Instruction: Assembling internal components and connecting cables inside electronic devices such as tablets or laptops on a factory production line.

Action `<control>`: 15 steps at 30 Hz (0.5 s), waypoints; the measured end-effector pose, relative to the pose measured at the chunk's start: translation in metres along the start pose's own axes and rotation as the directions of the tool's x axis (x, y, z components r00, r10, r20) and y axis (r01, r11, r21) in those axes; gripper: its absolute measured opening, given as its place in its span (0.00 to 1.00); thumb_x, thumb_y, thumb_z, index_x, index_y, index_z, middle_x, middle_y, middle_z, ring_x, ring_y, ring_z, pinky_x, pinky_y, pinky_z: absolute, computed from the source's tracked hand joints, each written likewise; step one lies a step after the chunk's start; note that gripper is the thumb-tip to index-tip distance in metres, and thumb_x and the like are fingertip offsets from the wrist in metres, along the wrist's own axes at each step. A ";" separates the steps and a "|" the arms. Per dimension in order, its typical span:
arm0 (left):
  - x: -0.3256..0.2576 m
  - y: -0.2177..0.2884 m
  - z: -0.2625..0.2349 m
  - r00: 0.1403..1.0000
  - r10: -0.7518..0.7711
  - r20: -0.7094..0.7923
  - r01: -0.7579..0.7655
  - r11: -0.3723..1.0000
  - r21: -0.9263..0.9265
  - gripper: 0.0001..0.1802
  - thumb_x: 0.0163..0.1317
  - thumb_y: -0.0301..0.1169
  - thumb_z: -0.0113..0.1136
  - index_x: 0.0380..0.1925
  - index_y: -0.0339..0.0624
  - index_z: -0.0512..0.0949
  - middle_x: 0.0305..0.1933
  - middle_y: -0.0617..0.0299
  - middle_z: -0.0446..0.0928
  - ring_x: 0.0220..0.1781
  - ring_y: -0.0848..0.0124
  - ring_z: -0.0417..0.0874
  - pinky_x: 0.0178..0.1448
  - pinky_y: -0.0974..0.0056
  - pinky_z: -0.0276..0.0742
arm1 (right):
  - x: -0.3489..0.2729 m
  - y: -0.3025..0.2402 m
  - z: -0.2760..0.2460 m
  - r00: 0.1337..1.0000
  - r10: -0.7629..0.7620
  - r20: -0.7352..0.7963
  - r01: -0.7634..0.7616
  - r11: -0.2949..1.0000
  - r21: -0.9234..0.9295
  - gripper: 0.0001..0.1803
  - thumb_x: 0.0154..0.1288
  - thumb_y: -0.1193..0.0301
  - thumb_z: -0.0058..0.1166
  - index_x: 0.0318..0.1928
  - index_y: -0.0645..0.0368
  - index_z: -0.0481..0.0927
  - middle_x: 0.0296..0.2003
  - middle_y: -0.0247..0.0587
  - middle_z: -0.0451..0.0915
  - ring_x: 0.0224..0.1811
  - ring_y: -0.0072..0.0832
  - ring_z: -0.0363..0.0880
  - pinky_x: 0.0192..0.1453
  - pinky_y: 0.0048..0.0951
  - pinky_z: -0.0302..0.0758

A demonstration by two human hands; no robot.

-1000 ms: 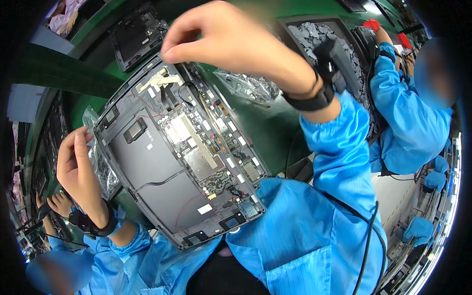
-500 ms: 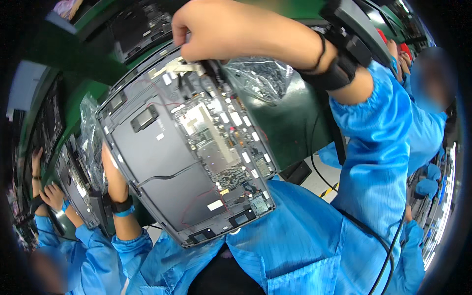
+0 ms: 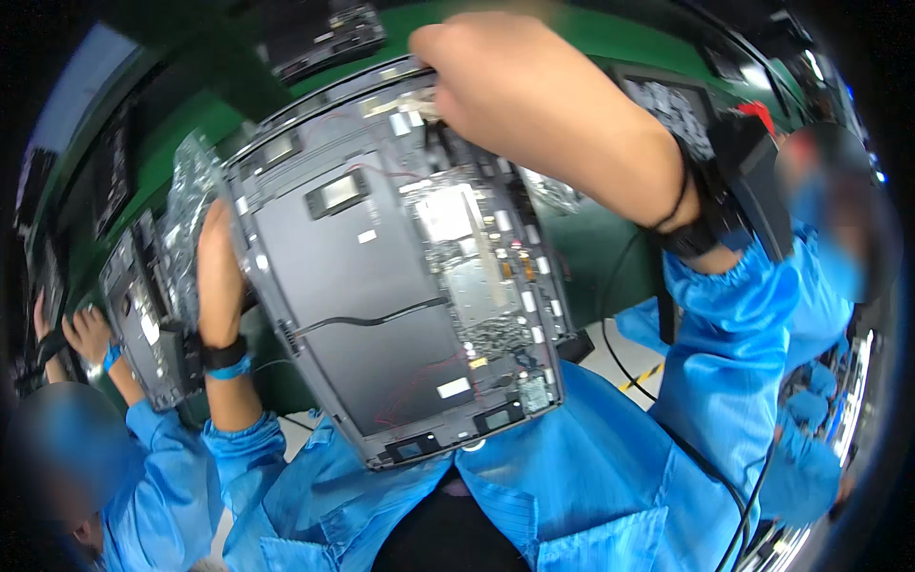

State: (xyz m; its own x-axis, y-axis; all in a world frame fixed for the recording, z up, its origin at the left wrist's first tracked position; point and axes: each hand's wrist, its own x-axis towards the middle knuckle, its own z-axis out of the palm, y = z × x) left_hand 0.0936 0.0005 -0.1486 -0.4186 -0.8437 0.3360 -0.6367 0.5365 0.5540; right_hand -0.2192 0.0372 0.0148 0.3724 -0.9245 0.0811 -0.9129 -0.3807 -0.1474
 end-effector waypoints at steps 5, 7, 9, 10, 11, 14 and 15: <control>-0.003 -0.017 -0.007 0.992 -0.081 0.096 0.089 0.992 -0.087 0.11 0.50 0.13 0.50 0.35 0.29 0.73 0.35 0.43 0.70 0.38 0.44 0.73 0.44 0.52 0.70 | 0.004 0.018 -0.013 0.998 0.025 0.062 -0.044 0.940 0.338 0.15 0.59 0.75 0.46 0.41 0.71 0.80 0.31 0.59 0.82 0.36 0.53 0.81 0.42 0.39 0.76; 0.007 -0.023 -0.009 0.991 -0.017 0.135 0.029 0.996 -0.083 0.08 0.51 0.14 0.52 0.33 0.28 0.73 0.33 0.43 0.70 0.37 0.46 0.73 0.43 0.53 0.70 | 0.003 0.019 -0.019 0.975 0.131 0.182 -0.201 0.871 0.448 0.15 0.59 0.74 0.46 0.43 0.70 0.80 0.29 0.58 0.81 0.33 0.49 0.82 0.41 0.38 0.76; 0.015 -0.026 -0.013 0.980 0.030 0.195 -0.022 0.999 -0.043 0.06 0.51 0.15 0.55 0.31 0.28 0.73 0.32 0.44 0.71 0.36 0.47 0.73 0.42 0.54 0.70 | 0.002 0.023 -0.018 0.982 0.113 0.149 -0.165 0.896 0.411 0.15 0.59 0.75 0.46 0.43 0.69 0.80 0.29 0.56 0.82 0.32 0.42 0.82 0.39 0.35 0.76; 0.018 -0.024 -0.013 0.980 0.035 0.195 -0.027 0.999 -0.043 0.06 0.51 0.15 0.55 0.31 0.28 0.73 0.32 0.44 0.71 0.36 0.47 0.73 0.42 0.54 0.70 | 0.001 0.024 -0.016 0.989 0.087 0.123 -0.128 0.915 0.381 0.15 0.60 0.75 0.47 0.44 0.69 0.81 0.29 0.53 0.82 0.30 0.35 0.82 0.36 0.33 0.76; 0.020 -0.023 -0.015 0.973 0.021 0.231 -0.013 0.999 -0.037 0.06 0.51 0.16 0.57 0.31 0.28 0.73 0.31 0.44 0.71 0.35 0.47 0.73 0.42 0.54 0.70 | 0.000 0.025 -0.013 0.993 0.060 0.097 -0.091 0.932 0.351 0.15 0.60 0.76 0.48 0.45 0.68 0.81 0.28 0.51 0.83 0.28 0.28 0.82 0.34 0.31 0.76; 0.023 -0.024 -0.013 0.965 -0.007 0.264 0.011 1.000 -0.013 0.07 0.51 0.16 0.58 0.31 0.28 0.73 0.31 0.44 0.71 0.34 0.47 0.73 0.41 0.54 0.70 | 0.001 0.026 0.007 0.997 0.059 -0.049 -0.049 0.982 0.181 0.11 0.56 0.71 0.56 0.36 0.66 0.83 0.30 0.49 0.84 0.32 0.37 0.84 0.39 0.33 0.79; 0.023 -0.024 -0.012 0.965 -0.020 0.261 0.021 1.000 -0.001 0.08 0.51 0.17 0.58 0.32 0.28 0.73 0.31 0.44 0.71 0.34 0.47 0.73 0.41 0.54 0.70 | 0.001 0.024 0.008 0.997 0.058 -0.051 -0.047 0.982 0.185 0.11 0.56 0.71 0.56 0.36 0.66 0.83 0.30 0.49 0.84 0.32 0.37 0.84 0.39 0.33 0.79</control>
State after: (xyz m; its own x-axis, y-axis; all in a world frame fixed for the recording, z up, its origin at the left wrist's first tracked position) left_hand 0.1072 -0.0323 -0.1450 -0.5601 -0.8205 0.1143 -0.6450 0.5185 0.5613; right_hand -0.2391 0.0269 0.0032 0.3101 -0.9427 0.1229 -0.8829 -0.3336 -0.3304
